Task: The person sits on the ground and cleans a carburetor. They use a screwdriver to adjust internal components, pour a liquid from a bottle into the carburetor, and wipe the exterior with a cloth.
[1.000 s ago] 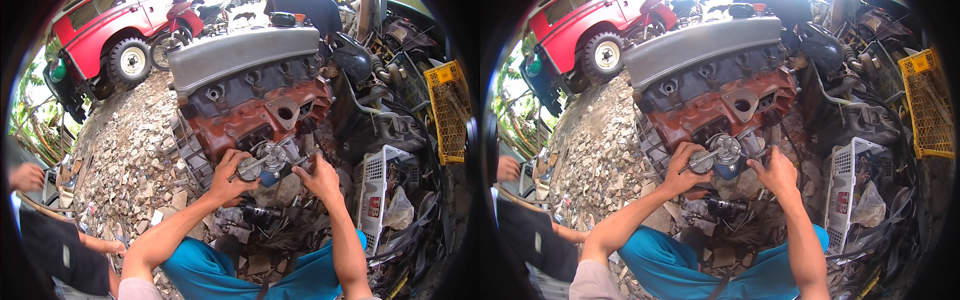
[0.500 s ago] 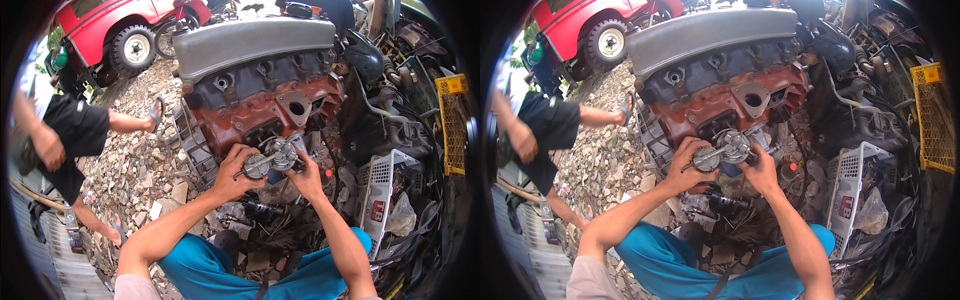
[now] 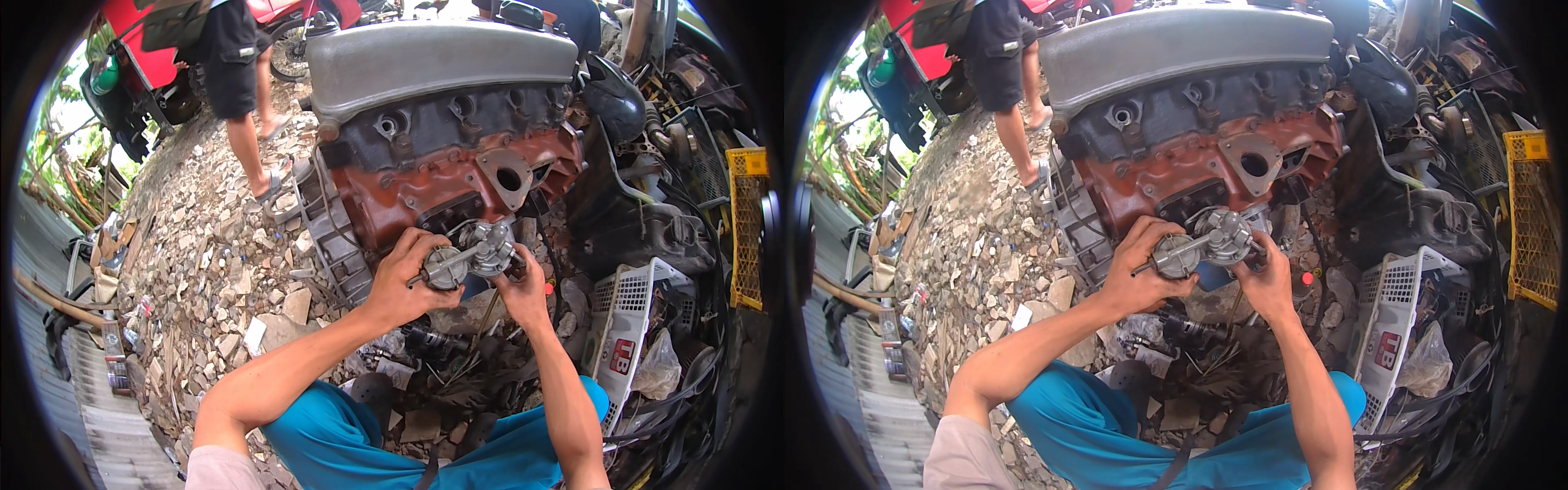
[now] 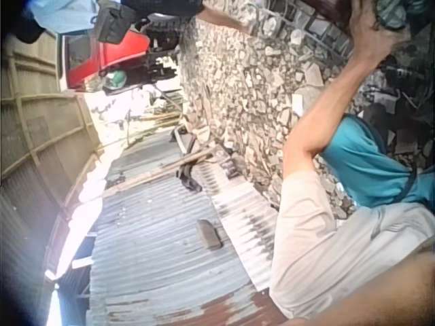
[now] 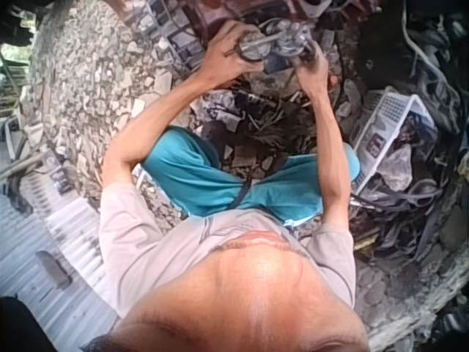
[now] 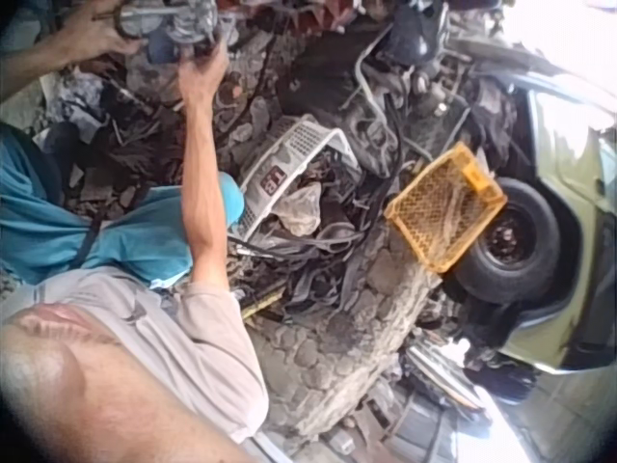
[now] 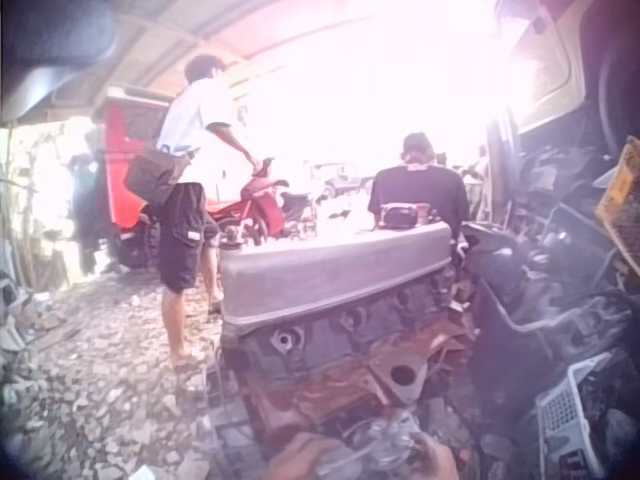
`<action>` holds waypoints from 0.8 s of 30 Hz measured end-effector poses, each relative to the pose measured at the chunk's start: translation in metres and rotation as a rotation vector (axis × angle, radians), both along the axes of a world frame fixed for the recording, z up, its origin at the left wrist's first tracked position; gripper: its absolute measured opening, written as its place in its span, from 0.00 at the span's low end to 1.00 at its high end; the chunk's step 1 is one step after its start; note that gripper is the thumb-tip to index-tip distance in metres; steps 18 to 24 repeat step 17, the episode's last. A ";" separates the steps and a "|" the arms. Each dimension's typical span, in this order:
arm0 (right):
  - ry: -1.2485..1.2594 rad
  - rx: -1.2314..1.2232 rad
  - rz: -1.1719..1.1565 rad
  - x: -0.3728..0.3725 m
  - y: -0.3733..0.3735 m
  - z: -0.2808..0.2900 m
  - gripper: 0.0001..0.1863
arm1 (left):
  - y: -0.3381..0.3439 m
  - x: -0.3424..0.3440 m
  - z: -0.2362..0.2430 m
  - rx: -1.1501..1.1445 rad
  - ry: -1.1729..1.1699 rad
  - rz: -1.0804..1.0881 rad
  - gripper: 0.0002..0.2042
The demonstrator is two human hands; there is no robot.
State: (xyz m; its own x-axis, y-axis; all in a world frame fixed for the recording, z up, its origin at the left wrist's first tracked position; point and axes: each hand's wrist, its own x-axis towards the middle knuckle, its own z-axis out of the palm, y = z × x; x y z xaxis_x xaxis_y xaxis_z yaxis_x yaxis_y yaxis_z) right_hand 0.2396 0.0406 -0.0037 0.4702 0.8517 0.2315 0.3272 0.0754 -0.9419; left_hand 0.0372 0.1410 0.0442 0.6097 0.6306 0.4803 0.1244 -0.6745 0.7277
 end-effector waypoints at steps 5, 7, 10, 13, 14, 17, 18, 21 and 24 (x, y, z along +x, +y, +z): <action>0.000 0.034 0.014 -0.002 0.001 -0.001 0.24 | 0.003 0.000 -0.001 -0.006 0.002 -0.018 0.29; -0.001 0.038 0.027 -0.002 0.002 -0.003 0.23 | 0.004 -0.002 -0.003 -0.023 0.017 -0.022 0.29; -0.063 0.018 0.035 -0.007 0.003 -0.003 0.25 | 0.007 -0.004 -0.009 0.023 0.016 0.002 0.29; -0.088 0.043 -0.002 -0.007 0.003 -0.003 0.25 | 0.010 -0.004 -0.010 0.028 0.024 -0.021 0.29; -0.102 0.050 -0.019 -0.008 0.003 0.000 0.24 | 0.010 -0.004 -0.010 0.034 0.021 -0.013 0.29; -0.049 -0.047 0.007 -0.006 0.005 0.005 0.24 | 0.009 -0.003 -0.011 0.043 0.013 -0.001 0.29; -0.049 -0.047 0.007 -0.006 0.005 0.005 0.24 | 0.009 -0.003 -0.011 0.043 0.013 -0.001 0.29; -0.049 -0.047 0.007 -0.006 0.005 0.005 0.24 | 0.009 -0.003 -0.011 0.043 0.013 -0.001 0.29; -0.049 -0.047 0.007 -0.006 0.005 0.005 0.24 | 0.009 -0.003 -0.011 0.043 0.013 -0.001 0.29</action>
